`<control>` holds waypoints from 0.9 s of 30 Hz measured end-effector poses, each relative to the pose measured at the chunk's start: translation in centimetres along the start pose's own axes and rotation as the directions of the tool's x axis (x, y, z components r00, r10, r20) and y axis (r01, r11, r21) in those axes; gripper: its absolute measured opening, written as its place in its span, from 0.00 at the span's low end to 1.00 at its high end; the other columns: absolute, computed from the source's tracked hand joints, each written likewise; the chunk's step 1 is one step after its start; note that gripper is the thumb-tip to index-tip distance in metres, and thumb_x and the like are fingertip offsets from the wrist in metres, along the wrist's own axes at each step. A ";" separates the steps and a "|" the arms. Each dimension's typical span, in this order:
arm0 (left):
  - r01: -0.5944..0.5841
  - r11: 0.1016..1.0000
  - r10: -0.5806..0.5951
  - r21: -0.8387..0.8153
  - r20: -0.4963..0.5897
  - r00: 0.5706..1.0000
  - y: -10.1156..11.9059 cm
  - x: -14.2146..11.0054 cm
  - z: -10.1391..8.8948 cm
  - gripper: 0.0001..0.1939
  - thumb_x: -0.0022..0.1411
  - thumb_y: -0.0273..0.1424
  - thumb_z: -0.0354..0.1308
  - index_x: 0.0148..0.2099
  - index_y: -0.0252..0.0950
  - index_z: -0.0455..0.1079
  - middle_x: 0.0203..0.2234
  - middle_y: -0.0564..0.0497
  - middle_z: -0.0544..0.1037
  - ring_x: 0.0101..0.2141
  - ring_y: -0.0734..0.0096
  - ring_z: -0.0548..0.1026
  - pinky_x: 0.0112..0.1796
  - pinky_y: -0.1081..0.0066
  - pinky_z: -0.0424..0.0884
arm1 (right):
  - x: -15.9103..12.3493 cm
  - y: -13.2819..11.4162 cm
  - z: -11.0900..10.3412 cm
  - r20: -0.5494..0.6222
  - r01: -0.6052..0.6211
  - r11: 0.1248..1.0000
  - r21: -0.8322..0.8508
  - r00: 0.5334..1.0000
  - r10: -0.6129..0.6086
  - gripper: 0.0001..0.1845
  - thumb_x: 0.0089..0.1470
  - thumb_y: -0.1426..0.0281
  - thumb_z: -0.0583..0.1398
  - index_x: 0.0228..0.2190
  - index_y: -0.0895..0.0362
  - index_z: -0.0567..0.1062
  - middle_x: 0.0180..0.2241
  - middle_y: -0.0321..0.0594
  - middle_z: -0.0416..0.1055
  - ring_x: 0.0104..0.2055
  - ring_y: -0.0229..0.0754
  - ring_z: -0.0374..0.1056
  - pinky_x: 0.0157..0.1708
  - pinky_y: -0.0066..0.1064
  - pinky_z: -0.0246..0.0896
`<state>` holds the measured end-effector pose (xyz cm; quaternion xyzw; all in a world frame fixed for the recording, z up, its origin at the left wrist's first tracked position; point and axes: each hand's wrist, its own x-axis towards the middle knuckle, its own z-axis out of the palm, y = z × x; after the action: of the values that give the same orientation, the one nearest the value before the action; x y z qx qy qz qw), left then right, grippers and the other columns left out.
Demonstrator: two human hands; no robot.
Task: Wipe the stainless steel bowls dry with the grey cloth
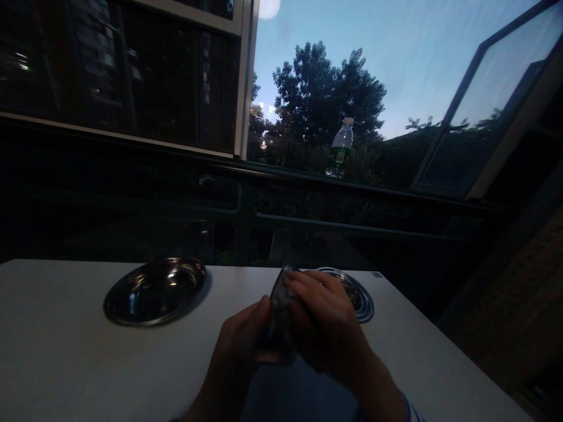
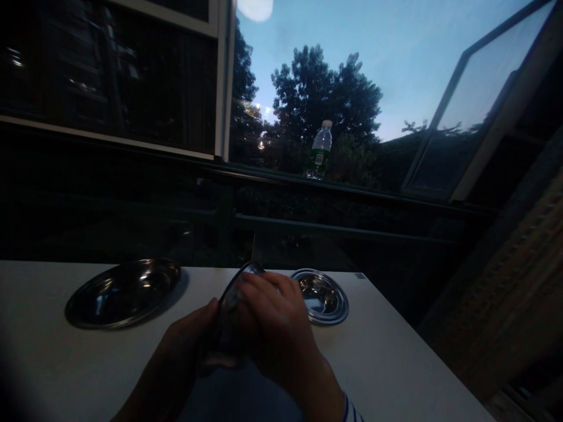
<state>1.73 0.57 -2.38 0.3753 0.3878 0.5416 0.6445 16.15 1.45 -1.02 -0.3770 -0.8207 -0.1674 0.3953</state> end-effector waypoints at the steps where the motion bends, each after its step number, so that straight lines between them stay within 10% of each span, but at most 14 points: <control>1: -0.002 1.000 0.001 0.023 0.014 1.000 0.0 -0.1 0.0 0.19 0.46 0.45 0.60 0.23 0.31 0.70 0.18 0.50 0.72 0.21 0.70 0.69 0.22 0.73 0.66 | 0.0 0.3 0.1 -0.026 -0.069 0.997 -0.021 0.997 0.069 0.13 0.57 0.73 0.51 0.43 0.57 0.70 0.44 0.45 0.71 0.45 0.46 0.64 0.43 0.43 0.60; 4: -0.008 0.997 0.007 0.072 0.010 1.000 0.0 -0.3 0.0 0.20 0.47 0.46 0.58 0.25 0.31 0.72 0.19 0.49 0.73 0.22 0.68 0.70 0.22 0.72 0.67 | 0.0 0.7 0.2 -0.049 -0.168 0.985 -0.044 0.985 0.166 0.14 0.56 0.73 0.50 0.42 0.58 0.71 0.41 0.45 0.73 0.42 0.45 0.65 0.41 0.41 0.62; 11: 0.009 0.999 -0.007 0.032 -0.058 0.998 0.1 -0.2 -0.3 0.19 0.46 0.45 0.60 0.31 0.33 0.73 0.23 0.48 0.75 0.27 0.63 0.72 0.25 0.68 0.69 | -0.3 -0.6 0.1 0.049 0.082 0.996 0.022 0.995 -0.083 0.14 0.55 0.72 0.54 0.44 0.56 0.69 0.47 0.43 0.70 0.49 0.48 0.61 0.44 0.43 0.60; 17: 0.018 0.994 -0.019 0.111 0.007 1.000 -0.2 -0.1 -0.1 0.21 0.50 0.47 0.56 0.28 0.31 0.72 0.22 0.47 0.74 0.25 0.65 0.72 0.24 0.69 0.69 | -0.1 0.1 0.5 -0.001 -0.119 0.992 -0.035 0.993 0.119 0.14 0.56 0.73 0.51 0.44 0.59 0.69 0.46 0.46 0.71 0.46 0.48 0.63 0.43 0.45 0.61; 23: 0.030 1.000 -0.030 -0.001 -0.086 0.996 0.2 0.1 -0.7 0.18 0.50 0.43 0.58 0.35 0.33 0.72 0.25 0.48 0.75 0.29 0.62 0.73 0.26 0.68 0.70 | -0.1 -1.3 0.5 0.095 0.091 0.996 0.017 0.991 -0.092 0.16 0.55 0.73 0.53 0.46 0.57 0.68 0.49 0.44 0.68 0.50 0.49 0.60 0.46 0.45 0.59; 27: 0.029 0.999 -0.028 0.021 -0.060 0.998 0.5 -0.4 -0.3 0.17 0.51 0.43 0.57 0.29 0.33 0.72 0.23 0.48 0.75 0.26 0.64 0.72 0.25 0.69 0.70 | 0.0 -0.7 0.7 -0.003 -0.077 0.997 -0.024 0.997 0.077 0.15 0.57 0.72 0.51 0.45 0.59 0.70 0.47 0.47 0.70 0.47 0.48 0.63 0.44 0.44 0.60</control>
<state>1.24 0.26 -2.03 0.3606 0.4180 0.5390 0.6361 15.22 1.39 -1.45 -0.4128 -0.8031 -0.1625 0.3977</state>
